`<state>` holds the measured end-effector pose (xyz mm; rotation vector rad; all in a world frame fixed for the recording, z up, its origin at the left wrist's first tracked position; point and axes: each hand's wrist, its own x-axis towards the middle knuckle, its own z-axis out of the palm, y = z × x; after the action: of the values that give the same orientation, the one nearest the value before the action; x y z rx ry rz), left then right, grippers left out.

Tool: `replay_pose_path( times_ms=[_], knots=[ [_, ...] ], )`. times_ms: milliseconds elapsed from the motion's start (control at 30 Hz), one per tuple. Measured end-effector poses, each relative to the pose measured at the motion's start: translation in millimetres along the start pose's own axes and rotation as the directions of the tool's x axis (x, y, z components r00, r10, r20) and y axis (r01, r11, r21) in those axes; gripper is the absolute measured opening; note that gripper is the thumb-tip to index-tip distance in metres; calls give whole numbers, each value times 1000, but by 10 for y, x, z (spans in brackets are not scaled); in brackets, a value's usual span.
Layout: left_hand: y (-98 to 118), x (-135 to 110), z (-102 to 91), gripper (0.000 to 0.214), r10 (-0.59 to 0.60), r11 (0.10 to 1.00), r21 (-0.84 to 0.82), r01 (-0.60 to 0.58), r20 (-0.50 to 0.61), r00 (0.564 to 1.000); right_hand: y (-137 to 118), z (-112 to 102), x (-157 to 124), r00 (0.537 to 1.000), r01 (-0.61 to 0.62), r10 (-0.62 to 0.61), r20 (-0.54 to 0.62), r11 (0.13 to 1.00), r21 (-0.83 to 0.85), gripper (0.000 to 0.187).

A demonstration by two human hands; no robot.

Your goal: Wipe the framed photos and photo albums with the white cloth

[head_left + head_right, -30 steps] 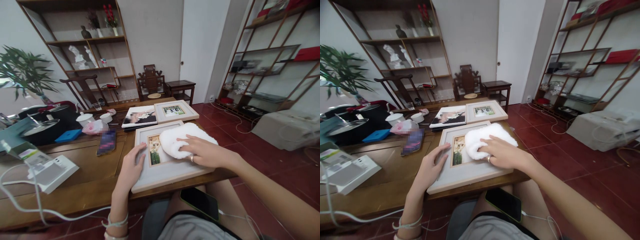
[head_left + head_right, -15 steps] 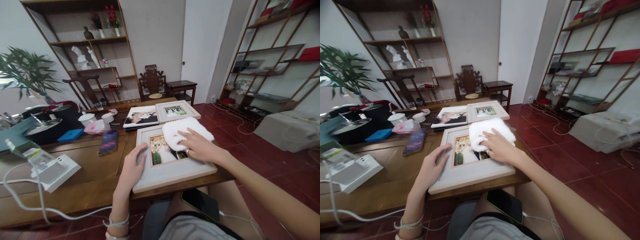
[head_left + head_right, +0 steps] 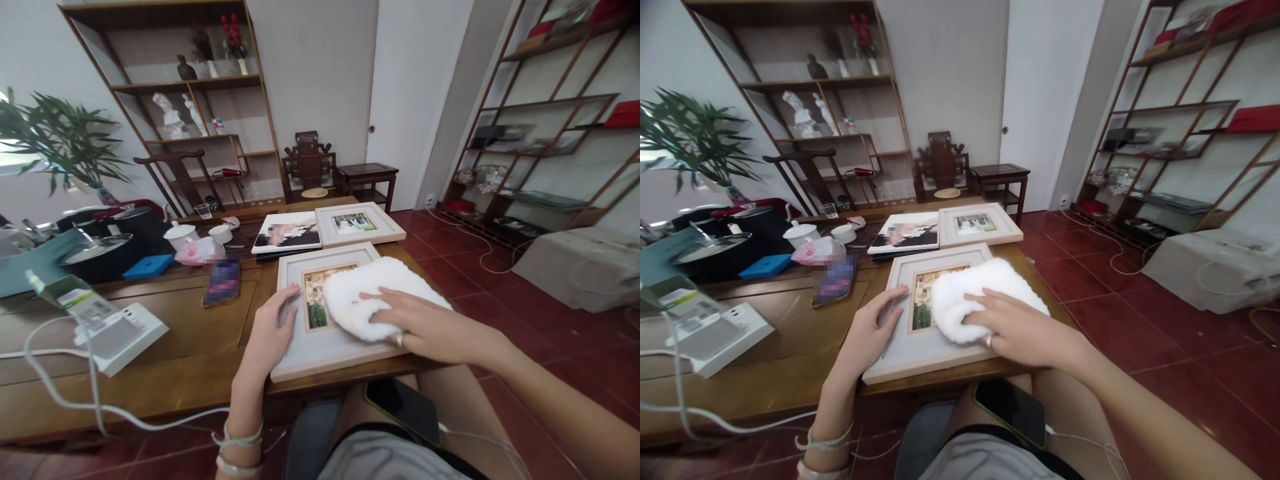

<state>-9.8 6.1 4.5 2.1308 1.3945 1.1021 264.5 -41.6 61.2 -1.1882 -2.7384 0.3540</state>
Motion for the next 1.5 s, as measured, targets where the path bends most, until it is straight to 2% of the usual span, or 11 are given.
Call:
replay_pose_path(
  times_ms=[200,333,467,667,767,867,1067,1200,1300,1400,1500],
  knots=[
    [9,-9,-8,33,-7,1000,5,7,5,1000,558,49,572,977,-60,-5,-212,953,-297,52],
    [16,-10,-20,33,-1,1000,9,1,4,1000,666,70,799,973,-74,-8,-230,935,-347,52],
    [5,1,-11,32,1,1000,17,-1,-4,1000,446,82,693,989,-72,29,-146,953,-294,45],
    [-4,-3,17,32,5,1000,11,-5,-12,1000,-167,-50,152,997,-24,32,73,993,-117,37],
    [9,0,8,31,1,1000,12,-1,-7,1000,-438,-70,-23,997,4,0,78,999,-54,33],
    [15,4,-2,32,1,1000,11,-1,0,1000,-538,-19,-27,999,45,-44,28,999,-15,34],
    [12,-5,-9,32,11,1000,5,-11,8,1000,-154,81,253,999,32,-32,11,999,4,51],
    [19,-12,-16,31,10,1000,-6,-9,8,1000,209,8,549,989,-56,34,-147,987,-148,63],
    [17,-10,-17,31,13,1000,-7,-13,5,1000,392,-39,807,967,-71,-15,-255,943,-324,64],
    [11,-6,-14,31,19,1000,-4,-19,-2,1000,441,1,969,982,-54,-26,-186,911,-409,58],
    [7,-6,-10,31,12,1000,0,-12,1,1000,334,70,923,996,-70,43,-79,926,-371,52]
  ],
)
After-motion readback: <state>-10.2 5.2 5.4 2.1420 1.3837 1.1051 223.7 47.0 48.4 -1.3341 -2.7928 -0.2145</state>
